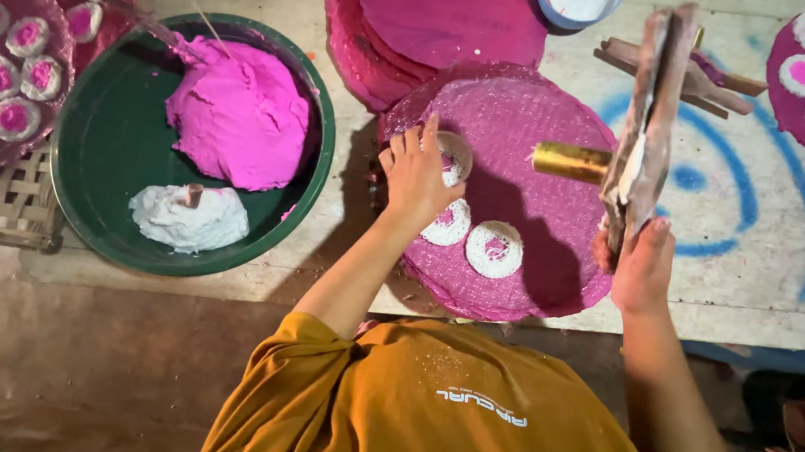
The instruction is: The person applies a pink dough mixture to a circular base using a specialized handheld molding tool and a small stick. They create small white ring patterns on the surface and refill the tool with more dough from a bucket.
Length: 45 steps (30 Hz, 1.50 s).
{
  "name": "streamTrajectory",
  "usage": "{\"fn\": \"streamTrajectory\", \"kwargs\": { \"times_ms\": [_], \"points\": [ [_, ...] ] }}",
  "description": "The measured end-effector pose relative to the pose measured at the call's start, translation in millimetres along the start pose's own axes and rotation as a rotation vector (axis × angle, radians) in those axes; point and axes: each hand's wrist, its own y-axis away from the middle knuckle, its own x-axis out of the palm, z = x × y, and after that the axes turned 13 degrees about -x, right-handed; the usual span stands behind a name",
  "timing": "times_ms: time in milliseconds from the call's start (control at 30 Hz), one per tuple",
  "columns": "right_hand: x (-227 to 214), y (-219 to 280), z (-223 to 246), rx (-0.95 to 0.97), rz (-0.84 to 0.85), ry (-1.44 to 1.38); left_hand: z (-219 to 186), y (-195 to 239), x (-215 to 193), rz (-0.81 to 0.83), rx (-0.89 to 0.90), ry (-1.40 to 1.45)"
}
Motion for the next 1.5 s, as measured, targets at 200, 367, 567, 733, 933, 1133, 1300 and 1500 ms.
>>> {"fn": "streamTrajectory", "kwargs": {
  "times_ms": [200, 367, 567, 733, 933, 1133, 1300, 1500],
  "points": [
    [-35, 26, -24, -0.006, -0.091, -0.035, -6, -9, -3, -0.043, 0.025, 0.010],
    [-53, 34, -14, -0.055, -0.091, -0.150, -56, -54, -37, 0.036, 0.144, -0.032],
    [-48, 22, 47, -0.121, 0.115, 0.220, -132, -8, -77, 0.485, 0.712, 0.022],
    [-27, 12, 153, -0.623, 0.711, 0.636, -118, 95, -121, 0.990, 0.877, 0.095],
    [52, -76, 226, -1.347, 1.283, 0.449, -100, 157, -162, 1.004, 0.828, 0.439],
    [90, -67, 198, -0.581, 1.735, 0.024, -28, 184, -207, 0.616, 0.629, 0.070],
    [139, -51, 193, -0.286, 1.816, -0.120, 74, 189, -190, 0.496, 0.524, -0.034],
    [188, -113, 198, -1.133, 1.453, 0.257, 224, 161, -230, 0.656, -0.051, 0.880]
  ]
}}
